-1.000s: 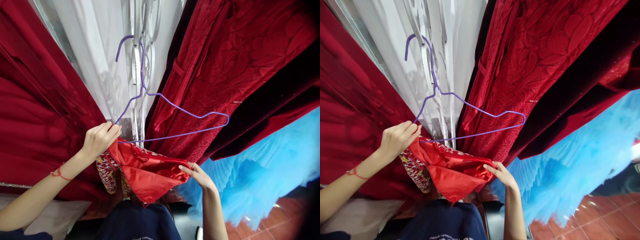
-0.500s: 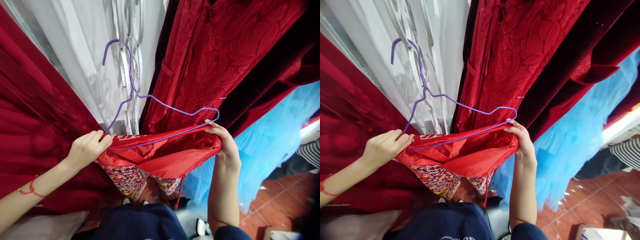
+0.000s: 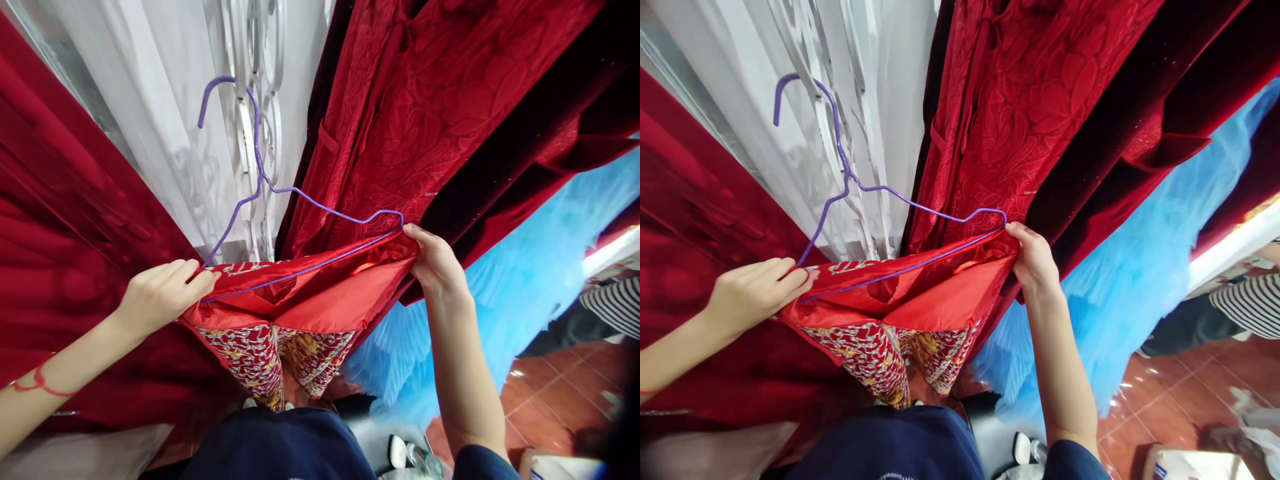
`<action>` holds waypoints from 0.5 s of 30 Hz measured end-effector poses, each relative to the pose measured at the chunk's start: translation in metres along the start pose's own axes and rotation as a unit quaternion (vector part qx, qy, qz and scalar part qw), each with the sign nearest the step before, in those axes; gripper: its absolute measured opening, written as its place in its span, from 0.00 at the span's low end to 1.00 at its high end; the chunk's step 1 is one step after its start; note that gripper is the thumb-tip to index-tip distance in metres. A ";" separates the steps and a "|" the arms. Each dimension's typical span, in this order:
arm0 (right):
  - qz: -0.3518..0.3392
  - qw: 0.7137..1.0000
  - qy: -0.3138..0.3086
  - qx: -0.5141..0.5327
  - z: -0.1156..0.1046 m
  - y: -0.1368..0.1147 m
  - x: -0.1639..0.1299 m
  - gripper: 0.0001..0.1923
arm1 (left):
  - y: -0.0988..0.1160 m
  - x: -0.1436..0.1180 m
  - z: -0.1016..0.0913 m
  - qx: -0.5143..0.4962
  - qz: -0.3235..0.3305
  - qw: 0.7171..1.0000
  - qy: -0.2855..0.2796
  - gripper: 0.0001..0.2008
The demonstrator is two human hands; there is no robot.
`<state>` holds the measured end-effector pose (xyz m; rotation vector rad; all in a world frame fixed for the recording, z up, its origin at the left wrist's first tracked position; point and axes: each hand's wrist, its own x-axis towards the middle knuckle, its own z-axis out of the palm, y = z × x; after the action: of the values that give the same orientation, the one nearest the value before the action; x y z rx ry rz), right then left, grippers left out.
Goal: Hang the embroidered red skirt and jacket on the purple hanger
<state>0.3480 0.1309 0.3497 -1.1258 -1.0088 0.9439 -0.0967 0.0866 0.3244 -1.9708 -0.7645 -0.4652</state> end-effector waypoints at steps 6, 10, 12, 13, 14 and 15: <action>-0.027 0.995 0.076 0.057 0.008 0.019 -0.002 0.15 | 0.003 -0.002 -0.004 -0.016 -0.028 0.999 -0.023 0.13; -0.078 0.991 0.099 0.037 0.012 0.027 -0.002 0.16 | 0.002 0.000 -0.010 -0.052 -0.031 0.998 -0.007 0.10; -0.066 0.994 0.083 0.030 0.008 0.024 0.002 0.16 | 0.000 0.001 -0.013 -0.061 -0.029 0.998 -0.012 0.11; -0.045 0.996 0.066 0.030 0.006 0.021 0.004 0.16 | -0.001 0.001 -0.015 -0.069 -0.029 0.997 -0.019 0.12; -0.022 0.998 0.047 0.030 0.003 0.018 0.007 0.16 | -0.003 0.001 -0.016 -0.082 -0.029 0.996 -0.022 0.13; -0.002 0.999 0.029 0.029 0.000 0.014 0.010 0.15 | -0.004 0.002 -0.016 -0.094 -0.028 0.995 -0.021 0.14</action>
<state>0.3492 0.1432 0.3371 -1.0970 -0.9308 0.9267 -0.0986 0.0744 0.3362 -2.1442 -0.8281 -0.5482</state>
